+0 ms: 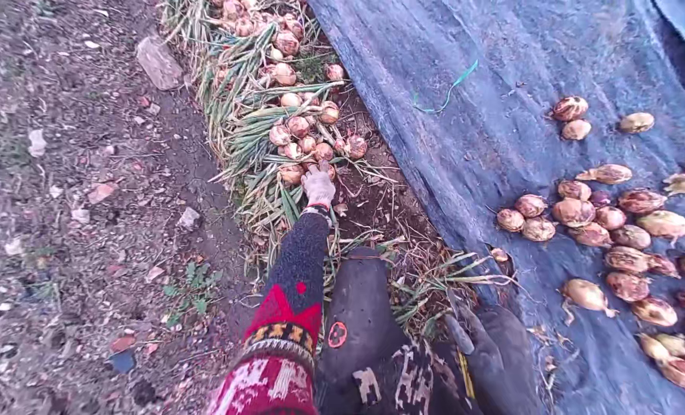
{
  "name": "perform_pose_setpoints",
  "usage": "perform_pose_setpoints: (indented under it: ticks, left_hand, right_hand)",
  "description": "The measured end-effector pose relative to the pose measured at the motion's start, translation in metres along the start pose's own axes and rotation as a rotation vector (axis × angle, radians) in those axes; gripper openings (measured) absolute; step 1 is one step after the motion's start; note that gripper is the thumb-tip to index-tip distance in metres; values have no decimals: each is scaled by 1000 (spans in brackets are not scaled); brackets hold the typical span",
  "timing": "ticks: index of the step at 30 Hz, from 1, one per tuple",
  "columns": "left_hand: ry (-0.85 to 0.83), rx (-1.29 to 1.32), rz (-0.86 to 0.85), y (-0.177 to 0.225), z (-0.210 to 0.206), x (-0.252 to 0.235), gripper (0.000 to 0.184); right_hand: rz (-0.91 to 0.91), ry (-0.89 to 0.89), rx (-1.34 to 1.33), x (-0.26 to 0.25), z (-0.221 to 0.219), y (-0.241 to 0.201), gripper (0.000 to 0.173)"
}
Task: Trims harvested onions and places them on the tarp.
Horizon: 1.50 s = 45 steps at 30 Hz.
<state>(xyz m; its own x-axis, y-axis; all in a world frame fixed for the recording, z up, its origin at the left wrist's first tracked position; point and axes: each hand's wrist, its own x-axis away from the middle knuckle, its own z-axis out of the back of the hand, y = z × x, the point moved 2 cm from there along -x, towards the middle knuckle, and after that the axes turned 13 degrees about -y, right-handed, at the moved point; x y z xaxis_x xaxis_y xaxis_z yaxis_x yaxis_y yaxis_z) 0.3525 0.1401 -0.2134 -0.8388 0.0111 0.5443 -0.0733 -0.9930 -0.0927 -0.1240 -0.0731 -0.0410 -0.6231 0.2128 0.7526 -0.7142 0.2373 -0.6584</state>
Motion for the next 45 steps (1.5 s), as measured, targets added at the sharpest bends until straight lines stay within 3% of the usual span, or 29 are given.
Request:
perform_pose_setpoints:
  ticks: [2,5,8,11,14,17,19,22,23,25,27,30,32,34,36,38,40,41,43,45]
  left_hand:
    - [-27,74,-30,-2,4,8,94]
    - [-97,295,-257,-8,10,55,98]
    - [-191,648,-512,-12,7,135,99]
    - [-468,907,-695,-7,17,232,82]
    - [-812,851,-746,2,28,319,64]
    - [-969,732,-759,5,27,380,65]
    - [-902,685,-811,4,25,402,69]
    - [-543,376,-909,4,17,431,85]
    - [-418,260,-876,7,10,441,90]
    - [-329,248,-771,10,-6,457,96]
    - [-412,560,-618,9,-20,460,97]
    - [-691,1331,-351,-2,-45,428,73]
    - [-774,1599,-394,-9,-37,407,69]
    - [-700,1493,-501,-6,-14,408,65]
    - [-535,1164,-591,9,5,420,46]
    - [-373,714,-685,32,16,441,35]
    - [-302,261,-787,49,7,468,35]
    - [-316,116,-833,56,-3,481,35]
    - [-379,-1,-876,64,-19,497,38]
    - [-432,83,-901,71,-29,489,34]
  right_hand:
    - [12,21,23,-7,-7,-6,57]
    - [91,13,69,-32,-20,-10,56]
    - [132,-49,111,-54,-38,-19,65]
    - [216,-106,78,-64,-57,-17,75]
    - [421,-106,-17,-44,-73,-15,66]
    - [502,0,-65,0,-76,-8,55]
    - [561,60,-76,21,-72,-1,38]
    - [570,22,-109,38,-64,24,38]
    - [532,36,-122,41,-63,29,39]
    - [502,69,-145,55,-62,25,38]
    - [556,51,-156,81,-56,17,40]
    - [708,0,-134,120,-44,14,46]
    - [715,43,-171,119,-38,10,46]
    - [561,129,43,111,-29,12,45]
    - [405,-23,155,95,-26,29,52]
    - [278,-191,-178,84,-35,42,51]
    - [138,-437,-675,65,-53,61,74]
    - [84,-458,-824,61,-58,63,79]
    - [84,-356,-905,54,-52,69,84]
    - [62,-308,-982,49,-39,71,87]
